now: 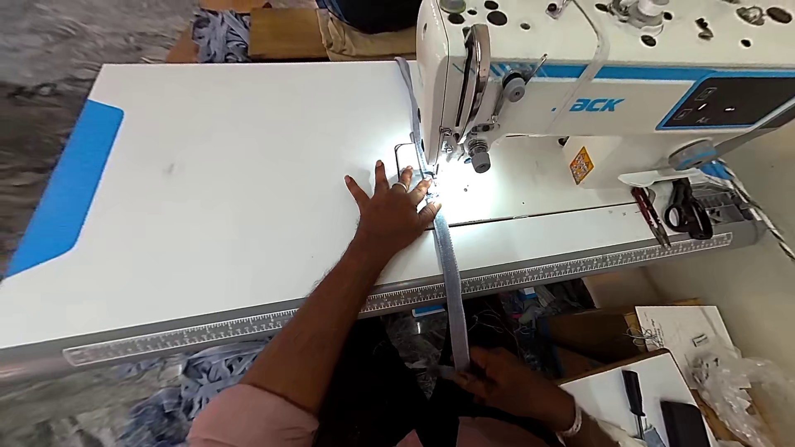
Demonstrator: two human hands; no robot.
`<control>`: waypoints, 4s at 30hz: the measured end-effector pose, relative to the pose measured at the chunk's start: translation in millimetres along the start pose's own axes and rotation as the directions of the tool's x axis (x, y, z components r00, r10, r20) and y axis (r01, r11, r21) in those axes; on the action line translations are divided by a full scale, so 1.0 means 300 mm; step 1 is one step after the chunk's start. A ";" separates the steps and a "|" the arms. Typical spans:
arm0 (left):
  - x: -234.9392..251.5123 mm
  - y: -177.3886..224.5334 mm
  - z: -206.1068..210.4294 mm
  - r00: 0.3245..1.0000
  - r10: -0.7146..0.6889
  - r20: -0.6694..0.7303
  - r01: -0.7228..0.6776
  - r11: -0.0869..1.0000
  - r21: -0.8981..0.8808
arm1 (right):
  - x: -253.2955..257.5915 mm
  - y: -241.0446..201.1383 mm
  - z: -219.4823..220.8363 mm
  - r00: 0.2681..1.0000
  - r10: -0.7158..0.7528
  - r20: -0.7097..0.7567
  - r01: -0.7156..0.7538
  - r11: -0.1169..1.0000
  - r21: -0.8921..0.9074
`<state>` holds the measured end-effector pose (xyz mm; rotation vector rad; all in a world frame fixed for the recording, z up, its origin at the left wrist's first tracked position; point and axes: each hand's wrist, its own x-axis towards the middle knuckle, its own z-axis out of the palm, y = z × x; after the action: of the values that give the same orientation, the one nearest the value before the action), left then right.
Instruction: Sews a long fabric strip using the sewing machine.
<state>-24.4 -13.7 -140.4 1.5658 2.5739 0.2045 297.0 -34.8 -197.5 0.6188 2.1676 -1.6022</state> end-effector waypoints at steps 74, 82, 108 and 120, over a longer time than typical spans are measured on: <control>-0.261 0.013 0.071 0.951 0.282 -0.128 -0.292 0.954 -0.063 | 0.192 0.032 0.043 0.946 -0.229 -0.228 0.306 0.862 0.404; -0.209 0.028 0.042 0.981 0.187 -0.049 -0.187 0.982 -0.007 | 0.197 0.026 0.043 0.963 -0.188 -0.194 0.252 0.884 0.394; -0.037 0.034 0.032 0.984 0.063 -0.165 -0.075 0.995 -0.072 | -0.222 -0.174 -0.576 0.632 -0.220 -0.743 -0.149 0.906 -0.395; -0.283 0.039 0.084 0.961 0.237 -0.140 -0.247 0.967 -0.056 | 0.260 -0.026 -0.026 0.897 -0.347 -0.275 0.402 0.899 0.176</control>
<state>29.1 -82.4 -160.3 1.8977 2.4289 0.4346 227.5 -19.7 -231.0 0.4946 2.4092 -2.1006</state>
